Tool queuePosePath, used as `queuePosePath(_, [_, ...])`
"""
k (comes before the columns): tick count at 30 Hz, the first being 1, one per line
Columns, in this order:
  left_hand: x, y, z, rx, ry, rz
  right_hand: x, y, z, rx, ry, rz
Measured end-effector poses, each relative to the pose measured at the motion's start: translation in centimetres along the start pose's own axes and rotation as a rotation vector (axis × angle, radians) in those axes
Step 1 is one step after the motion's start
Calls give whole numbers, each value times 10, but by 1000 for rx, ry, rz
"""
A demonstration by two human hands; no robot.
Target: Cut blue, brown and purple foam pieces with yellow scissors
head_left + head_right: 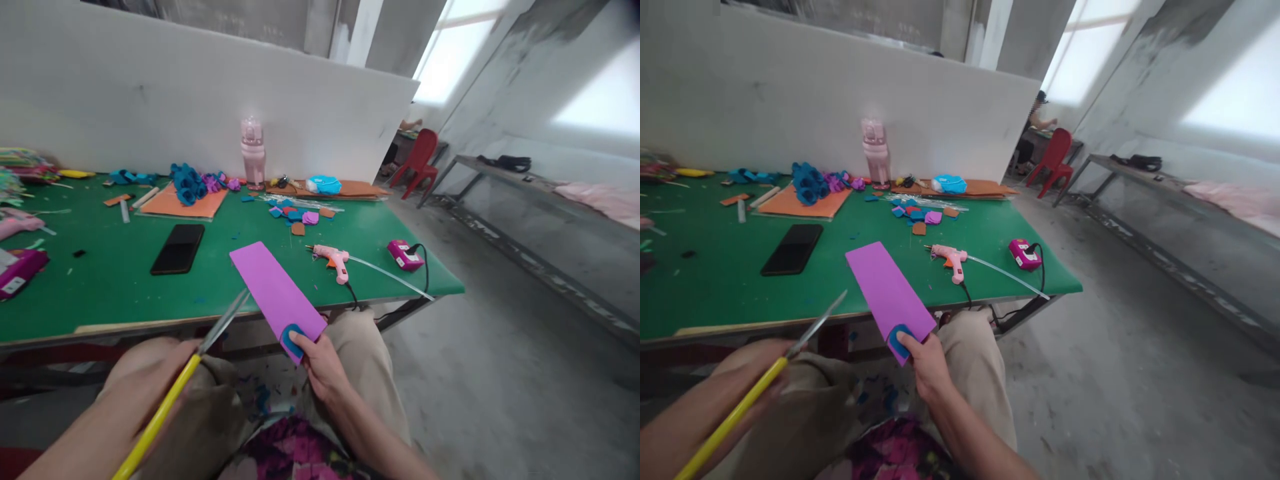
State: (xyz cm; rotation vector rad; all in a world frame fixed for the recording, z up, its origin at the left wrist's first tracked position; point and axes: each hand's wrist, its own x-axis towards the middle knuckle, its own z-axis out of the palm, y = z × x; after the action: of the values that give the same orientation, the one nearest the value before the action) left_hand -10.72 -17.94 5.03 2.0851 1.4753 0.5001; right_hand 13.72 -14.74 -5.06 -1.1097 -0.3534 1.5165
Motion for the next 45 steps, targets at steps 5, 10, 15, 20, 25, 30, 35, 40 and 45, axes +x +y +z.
queuePosePath(5, [87,23,12,507,28,135,-9,16,-1,-47,-80,52])
queuePosePath(10, [150,46,47,691,-42,269,-10,15,-8,-141,-186,62])
queuePosePath(15, [162,33,62,771,-25,235,-1,-5,-18,-194,-240,-25])
queuePosePath(20, [151,26,61,846,3,143,11,-19,-23,-305,-188,-65])
queuePosePath(25, [142,29,55,890,-37,89,6,-36,-20,-405,-188,-54])
queuePosePath(30, [153,30,34,779,-121,29,19,-62,-6,-563,-335,-111])
queuePosePath(35, [187,19,11,589,-7,-37,58,-87,28,-820,-546,-147])
queuePosePath(40, [209,15,-8,180,7,76,74,-111,70,-1205,-661,-364])
queuePosePath(45, [220,20,-24,-149,11,88,78,-123,74,-1280,-670,-498])
